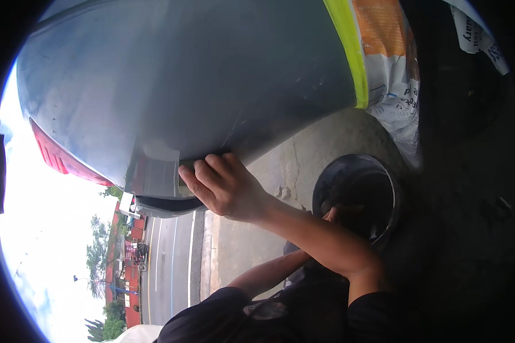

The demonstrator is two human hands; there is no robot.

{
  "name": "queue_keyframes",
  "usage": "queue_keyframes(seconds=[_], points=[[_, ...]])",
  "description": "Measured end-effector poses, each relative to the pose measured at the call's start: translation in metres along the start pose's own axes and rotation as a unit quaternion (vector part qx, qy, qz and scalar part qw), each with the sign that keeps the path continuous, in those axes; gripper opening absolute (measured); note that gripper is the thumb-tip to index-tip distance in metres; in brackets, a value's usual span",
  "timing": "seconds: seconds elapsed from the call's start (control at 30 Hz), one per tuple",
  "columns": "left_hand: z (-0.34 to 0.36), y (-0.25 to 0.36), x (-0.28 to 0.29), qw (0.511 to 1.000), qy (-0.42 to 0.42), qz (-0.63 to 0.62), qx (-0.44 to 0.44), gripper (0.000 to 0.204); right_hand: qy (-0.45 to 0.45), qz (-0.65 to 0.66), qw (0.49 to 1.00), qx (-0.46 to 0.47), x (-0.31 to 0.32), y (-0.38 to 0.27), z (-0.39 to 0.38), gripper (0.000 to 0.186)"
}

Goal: The person sits on the ground and uses a sanding block to sand a section of a car's rear bumper. They repeatedly dip the sanding block into a bucket of water and continue sanding the surface.

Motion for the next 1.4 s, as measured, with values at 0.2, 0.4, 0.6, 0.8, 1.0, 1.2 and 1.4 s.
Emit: queue_keyframes(seconds=[0.2, 0.4, 0.6, 0.8, 1.0, 1.2, 1.4], points=[[-0.004, -0.086, -0.004, 0.885, 0.010, 0.465, 0.003, 0.038, -0.012, -0.023, 0.999, -0.031, 0.083, 0.036, 0.037, 0.054], [0.003, -0.012, 0.006, 0.948, 0.083, 0.308, 0.003, 0.043, 0.136, -0.218, 0.965, 0.050, 0.155, 0.068, 0.131, 0.050], [0.003, -0.027, -0.002, 0.949, 0.080, 0.304, -0.006, 0.044, 0.176, -0.275, 0.940, 0.098, 0.091, 0.048, 0.131, 0.048], [-0.026, -0.087, -0.009, 0.929, 0.075, 0.353, -0.083, 0.033, 0.072, -0.077, 0.992, 0.076, -0.002, -0.015, 0.057, 0.050], [0.002, -0.018, 0.007, 0.946, 0.062, 0.318, -0.025, 0.045, 0.012, -0.124, 0.990, 0.063, 0.095, 0.020, 0.110, 0.057], [0.003, -0.016, 0.003, 0.956, 0.055, 0.283, -0.043, 0.046, 0.155, -0.336, 0.922, 0.111, 0.167, 0.050, 0.235, 0.045], [0.000, -0.009, -0.006, 0.963, 0.045, 0.257, -0.066, 0.045, 0.123, -0.288, 0.935, 0.166, 0.081, 0.029, 0.191, 0.048]])
Point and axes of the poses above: each hand's wrist, its own z-axis towards the middle knuckle, its own x-axis out of the back of the hand, y = z × x, the point moved 6 cm from there along z, towards the middle knuckle, and after that the axes turned 4 degrees about -x, right-handed, at the moved point
